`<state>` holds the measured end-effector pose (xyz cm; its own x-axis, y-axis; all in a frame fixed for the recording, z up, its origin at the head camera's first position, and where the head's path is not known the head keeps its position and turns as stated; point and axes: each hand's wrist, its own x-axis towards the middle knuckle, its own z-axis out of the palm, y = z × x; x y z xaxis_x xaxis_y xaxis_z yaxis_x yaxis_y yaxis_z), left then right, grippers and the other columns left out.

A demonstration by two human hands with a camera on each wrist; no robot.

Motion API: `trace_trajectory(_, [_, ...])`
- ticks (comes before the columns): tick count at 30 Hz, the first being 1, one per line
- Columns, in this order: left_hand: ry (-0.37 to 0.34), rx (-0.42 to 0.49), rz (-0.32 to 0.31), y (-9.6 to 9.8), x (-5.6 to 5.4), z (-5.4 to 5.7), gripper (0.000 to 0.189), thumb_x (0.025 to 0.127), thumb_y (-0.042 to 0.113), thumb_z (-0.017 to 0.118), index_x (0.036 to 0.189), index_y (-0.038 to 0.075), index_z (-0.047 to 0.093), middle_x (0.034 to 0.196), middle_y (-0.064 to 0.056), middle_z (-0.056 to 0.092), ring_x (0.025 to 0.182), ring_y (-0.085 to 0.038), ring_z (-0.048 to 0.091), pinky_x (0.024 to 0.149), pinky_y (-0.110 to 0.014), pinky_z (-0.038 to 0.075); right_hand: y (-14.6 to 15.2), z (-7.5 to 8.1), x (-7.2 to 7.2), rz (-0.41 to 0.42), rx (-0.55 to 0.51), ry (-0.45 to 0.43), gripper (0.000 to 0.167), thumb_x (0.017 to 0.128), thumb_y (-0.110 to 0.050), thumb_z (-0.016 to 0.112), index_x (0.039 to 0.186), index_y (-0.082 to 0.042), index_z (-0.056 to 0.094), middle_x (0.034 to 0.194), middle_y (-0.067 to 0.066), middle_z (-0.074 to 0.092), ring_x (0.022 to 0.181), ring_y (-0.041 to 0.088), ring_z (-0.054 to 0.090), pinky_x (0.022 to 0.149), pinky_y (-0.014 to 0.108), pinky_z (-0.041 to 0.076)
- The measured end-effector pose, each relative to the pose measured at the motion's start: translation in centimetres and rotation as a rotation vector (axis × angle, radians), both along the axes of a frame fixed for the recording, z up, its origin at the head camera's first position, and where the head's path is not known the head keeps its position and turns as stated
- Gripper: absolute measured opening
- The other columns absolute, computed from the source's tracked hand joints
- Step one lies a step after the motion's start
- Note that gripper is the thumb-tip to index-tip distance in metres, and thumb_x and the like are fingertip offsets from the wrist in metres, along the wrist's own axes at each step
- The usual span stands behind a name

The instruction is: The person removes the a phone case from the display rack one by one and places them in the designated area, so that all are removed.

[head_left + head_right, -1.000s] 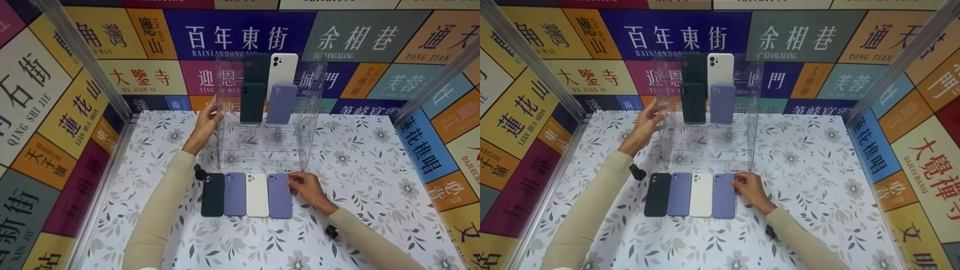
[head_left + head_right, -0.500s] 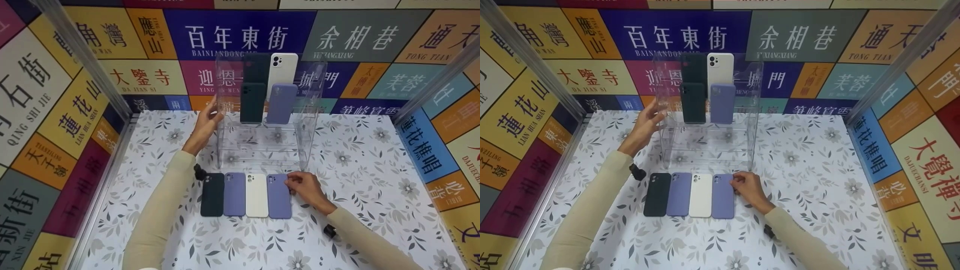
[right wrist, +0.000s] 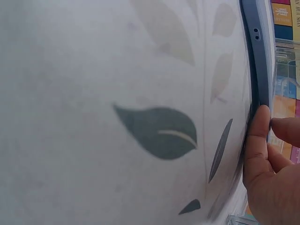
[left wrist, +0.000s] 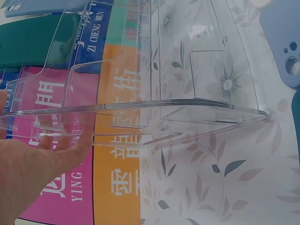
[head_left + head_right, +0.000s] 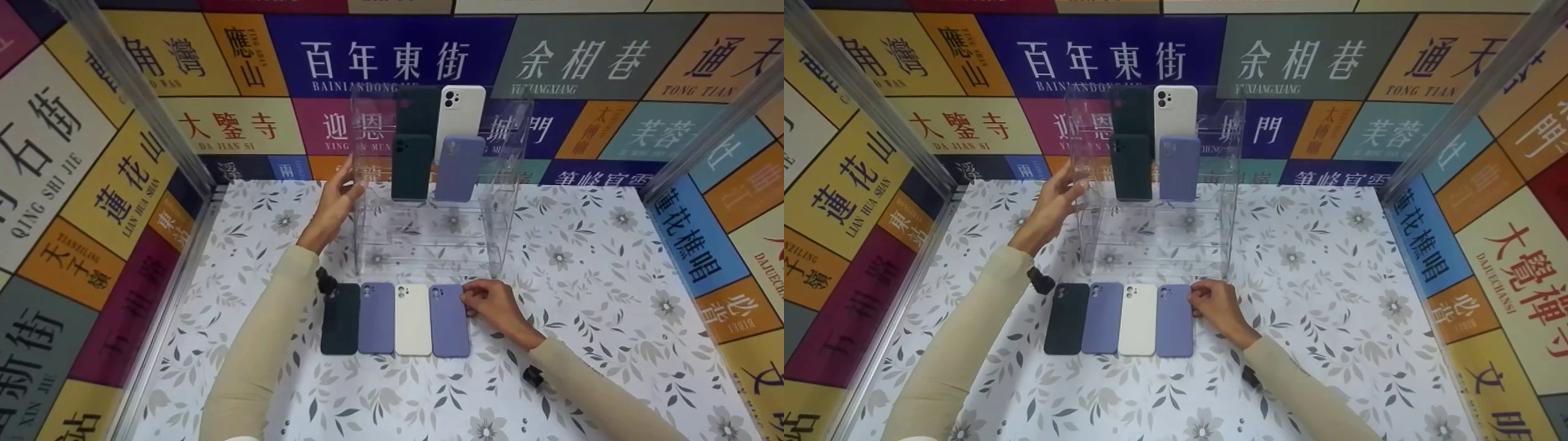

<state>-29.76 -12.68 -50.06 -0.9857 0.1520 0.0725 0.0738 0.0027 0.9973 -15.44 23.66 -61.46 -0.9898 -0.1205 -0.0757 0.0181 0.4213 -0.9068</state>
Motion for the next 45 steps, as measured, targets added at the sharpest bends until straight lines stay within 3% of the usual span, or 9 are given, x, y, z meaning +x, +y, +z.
trace_trajectory(6, [0.004, -0.020, 0.011, 0.1, -0.1, 0.2, 0.075, 0.113, 0.013, 0.062, 0.177, 0.020, 0.024, 0.163, -0.019, 0.050, 0.138, -0.036, 0.058, 0.116, -0.053, 0.050, 0.1, 0.7, -0.4, -0.002, -0.022, -0.007, 0.022, 0.098, 0.001, 0.077, 0.118, 0.009, 0.079, 0.093, 0.013, 0.078, 0.074, 0.020, 0.074, 0.064, 0.027, 0.060])
trace_trajectory(12, [0.003, -0.008, 0.005, 0.1, -0.1, 0.2, 0.075, 0.113, 0.016, 0.062, 0.178, 0.021, 0.024, 0.164, -0.019, 0.049, 0.142, -0.038, 0.057, 0.116, -0.054, 0.051, 0.1, 2.5, -1.3, 0.013, 0.025, 0.113, 0.022, 0.098, -0.002, 0.080, 0.117, 0.008, 0.080, 0.096, 0.012, 0.080, 0.084, 0.016, 0.073, 0.074, 0.022, 0.058])
trace_trajectory(22, [-0.032, -0.014, 0.010, 0.1, 0.0, 0.3, 0.074, 0.114, 0.022, 0.063, 0.177, 0.030, 0.026, 0.167, -0.016, 0.047, 0.144, -0.036, 0.055, 0.117, -0.056, 0.050, 1.3, 6.0, -2.6, 0.009, -0.065, 0.211, 0.022, 0.102, -0.008, 0.080, 0.123, 0.000, 0.081, 0.104, 0.016, 0.079, 0.090, 0.015, 0.074, 0.076, 0.022, 0.060])
trace_trajectory(29, [-0.021, -0.006, 0.004, 0.1, 0.1, 0.2, 0.074, 0.114, 0.021, 0.063, 0.177, 0.026, 0.025, 0.167, -0.017, 0.047, 0.145, -0.037, 0.056, 0.117, -0.057, 0.049, 2.3, 8.0, -3.3, 0.005, -0.055, 0.258, 0.025, 0.103, -0.012, 0.080, 0.126, -0.002, 0.080, 0.113, 0.016, 0.079, 0.099, 0.012, 0.072, 0.085, 0.019, 0.058])
trace_trajectory(34, [-0.004, 0.004, 0.005, 0.1, 0.1, 0.0, 0.075, 0.114, 0.019, 0.063, 0.178, 0.022, 0.024, 0.164, -0.020, 0.049, 0.142, -0.039, 0.058, 0.114, -0.057, 0.051, 2.6, 9.4, -3.9, 0.002, -0.043, 0.280, 0.027, 0.103, -0.006, 0.078, 0.130, -0.001, 0.079, 0.115, 0.020, 0.077, 0.100, 0.014, 0.072, 0.084, 0.018, 0.058])
trace_trajectory(40, [-0.004, -0.007, 0.011, 0.2, 0.2, 0.1, 0.074, 0.114, 0.019, 0.063, 0.177, 0.023, 0.025, 0.164, -0.021, 0.049, 0.142, -0.041, 0.058, 0.115, -0.056, 0.050, 2.1, 12.5, -4.2, -0.017, -0.011, 0.324, 0.026, 0.103, 0.001, 0.075, 0.128, 0.006, 0.077, 0.118, 0.026, 0.076, 0.101, 0.016, 0.070, 0.086, 0.014, 0.055])
trace_trajectory(45, [0.006, 0.004, 0.006, 0.2, 0.1, 0.1, 0.075, 0.113, 0.017, 0.063, 0.177, 0.021, 0.025, 0.163, -0.023, 0.049, 0.142, -0.041, 0.058, 0.114, -0.055, 0.049, 1.8, 14.9, -4.5, -0.007, 0.007, 0.350, 0.026, 0.104, -0.001, 0.074, 0.129, 0.008, 0.076, 0.121, 0.028, 0.075, 0.101, 0.012, 0.070, 0.087, 0.013, 0.053])
